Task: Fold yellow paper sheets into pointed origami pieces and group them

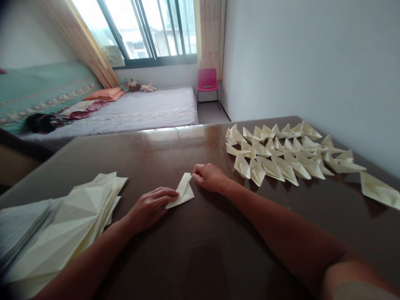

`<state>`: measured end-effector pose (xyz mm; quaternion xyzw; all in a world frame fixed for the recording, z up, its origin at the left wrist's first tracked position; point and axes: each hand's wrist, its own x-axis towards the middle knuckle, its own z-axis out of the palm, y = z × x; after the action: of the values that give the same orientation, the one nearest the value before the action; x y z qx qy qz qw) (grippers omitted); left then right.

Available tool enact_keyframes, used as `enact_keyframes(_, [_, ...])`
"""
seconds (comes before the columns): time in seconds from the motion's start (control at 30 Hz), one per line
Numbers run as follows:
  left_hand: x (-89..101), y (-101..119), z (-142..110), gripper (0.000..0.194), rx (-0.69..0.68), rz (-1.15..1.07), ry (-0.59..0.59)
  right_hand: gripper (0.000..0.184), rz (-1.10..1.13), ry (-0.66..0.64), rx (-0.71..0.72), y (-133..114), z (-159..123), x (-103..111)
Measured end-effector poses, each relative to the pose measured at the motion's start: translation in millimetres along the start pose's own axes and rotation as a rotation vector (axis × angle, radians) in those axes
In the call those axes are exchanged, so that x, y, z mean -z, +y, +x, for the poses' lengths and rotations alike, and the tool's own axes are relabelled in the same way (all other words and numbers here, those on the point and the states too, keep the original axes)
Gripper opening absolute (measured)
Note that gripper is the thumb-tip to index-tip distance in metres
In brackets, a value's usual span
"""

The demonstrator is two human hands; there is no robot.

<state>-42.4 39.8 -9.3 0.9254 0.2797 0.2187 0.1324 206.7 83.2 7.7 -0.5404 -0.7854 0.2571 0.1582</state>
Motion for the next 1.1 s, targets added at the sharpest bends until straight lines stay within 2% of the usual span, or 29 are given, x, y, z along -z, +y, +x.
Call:
enact_keyframes(0.17, [5.1,-6.0,-1.8,0.041,0.029,-0.108,-0.027,0.015,-0.043,0.018,0.060,10.9,4.0,-10.6])
enact_keyframes(0.27, [5.4,-0.3,0.9,0.043,0.062,-0.091,-0.027,0.015,-0.077,0.030,0.086,10.6,4.1,-10.9])
enact_keyframes(0.47, [-8.3,24.3,12.9,0.017,0.208,0.143,0.035,0.016,0.016,0.065,0.081,8.6,4.4,-8.9])
enact_keyframes(0.6, [-21.3,26.1,17.4,0.026,0.275,0.275,0.054,0.024,0.112,0.041,0.074,9.0,4.0,-12.9])
enact_keyframes(0.83, [-20.3,24.9,18.7,0.042,0.251,0.341,0.005,0.030,0.242,0.097,0.031,3.2,3.1,-21.0])
enact_keyframes(0.97, [-19.4,28.4,19.8,0.041,0.201,0.454,-0.034,0.025,0.301,0.124,0.080,1.5,2.2,-25.1])
enact_keyframes(1.1, [-20.8,30.5,20.8,0.042,0.191,0.540,-0.088,0.031,0.321,0.142,0.095,3.5,3.1,-29.5])
